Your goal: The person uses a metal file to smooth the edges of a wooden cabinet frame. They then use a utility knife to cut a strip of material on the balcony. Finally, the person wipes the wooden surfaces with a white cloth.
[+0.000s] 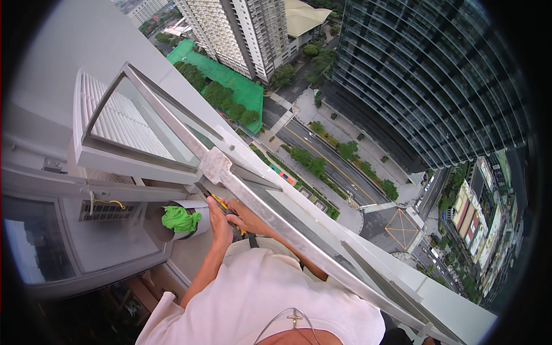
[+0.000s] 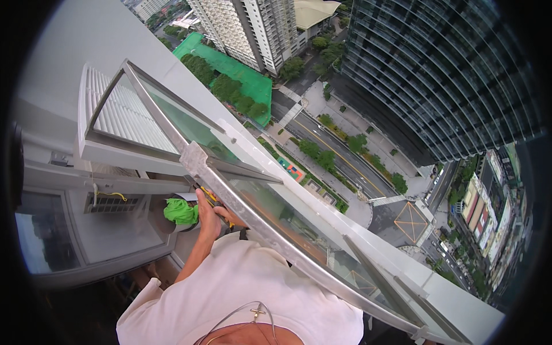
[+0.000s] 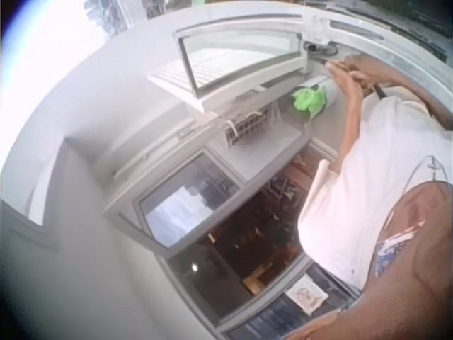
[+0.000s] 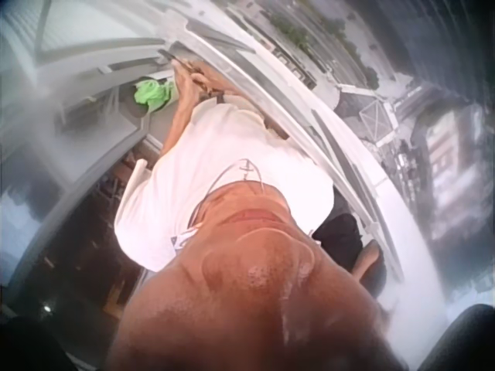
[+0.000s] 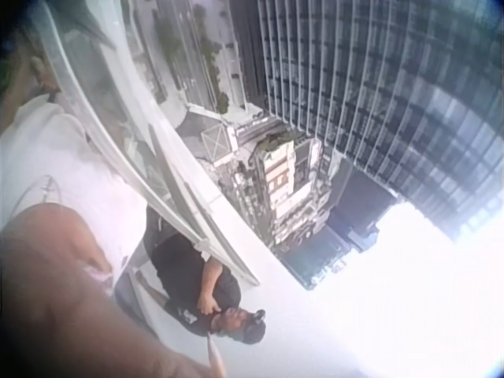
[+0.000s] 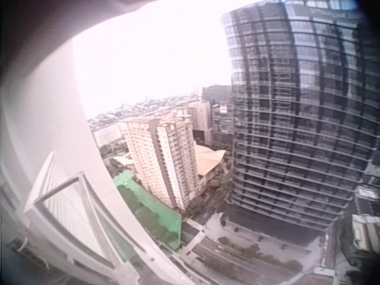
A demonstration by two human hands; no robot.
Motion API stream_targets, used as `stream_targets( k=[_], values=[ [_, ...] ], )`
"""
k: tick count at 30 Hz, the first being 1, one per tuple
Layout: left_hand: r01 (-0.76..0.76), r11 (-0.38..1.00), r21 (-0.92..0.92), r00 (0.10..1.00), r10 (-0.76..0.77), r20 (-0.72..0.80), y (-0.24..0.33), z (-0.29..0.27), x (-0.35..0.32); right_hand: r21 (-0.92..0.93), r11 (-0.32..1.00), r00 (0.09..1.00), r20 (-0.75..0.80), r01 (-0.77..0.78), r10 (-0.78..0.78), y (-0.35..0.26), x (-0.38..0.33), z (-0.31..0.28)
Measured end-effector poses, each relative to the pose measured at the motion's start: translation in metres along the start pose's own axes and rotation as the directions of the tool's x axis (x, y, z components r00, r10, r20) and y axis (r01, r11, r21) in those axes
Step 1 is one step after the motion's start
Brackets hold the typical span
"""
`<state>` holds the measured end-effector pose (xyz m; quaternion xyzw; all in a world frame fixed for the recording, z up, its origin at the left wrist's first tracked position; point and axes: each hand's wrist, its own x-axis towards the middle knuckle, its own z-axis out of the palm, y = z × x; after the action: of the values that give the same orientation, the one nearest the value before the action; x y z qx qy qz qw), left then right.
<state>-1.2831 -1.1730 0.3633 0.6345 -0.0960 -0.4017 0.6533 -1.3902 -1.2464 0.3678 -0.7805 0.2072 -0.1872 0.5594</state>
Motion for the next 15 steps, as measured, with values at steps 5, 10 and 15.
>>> stream_targets(
  k=[5, 10, 15],
  values=[
    [0.015, 1.0, -0.005, 1.0, -0.015, 0.004, -0.0042, -0.0028, 0.0057, -0.012, 1.0, 1.0, 0.006, 0.008, -0.008, -0.0002, -0.0008, -0.0037],
    [0.073, 0.997, 0.005, 0.997, -0.073, -0.006, -0.0077, -0.0051, 0.0092, -0.021, 1.0, 1.0, 0.011, 0.012, -0.011, -0.0012, -0.0012, -0.0052],
    [0.048, 0.999, -0.017, 0.999, -0.048, -0.023, -0.0078, -0.0014, 0.0097, -0.03, 0.999, 1.0, 0.025, 0.015, -0.015, -0.0012, -0.0016, -0.0051]
  ],
)
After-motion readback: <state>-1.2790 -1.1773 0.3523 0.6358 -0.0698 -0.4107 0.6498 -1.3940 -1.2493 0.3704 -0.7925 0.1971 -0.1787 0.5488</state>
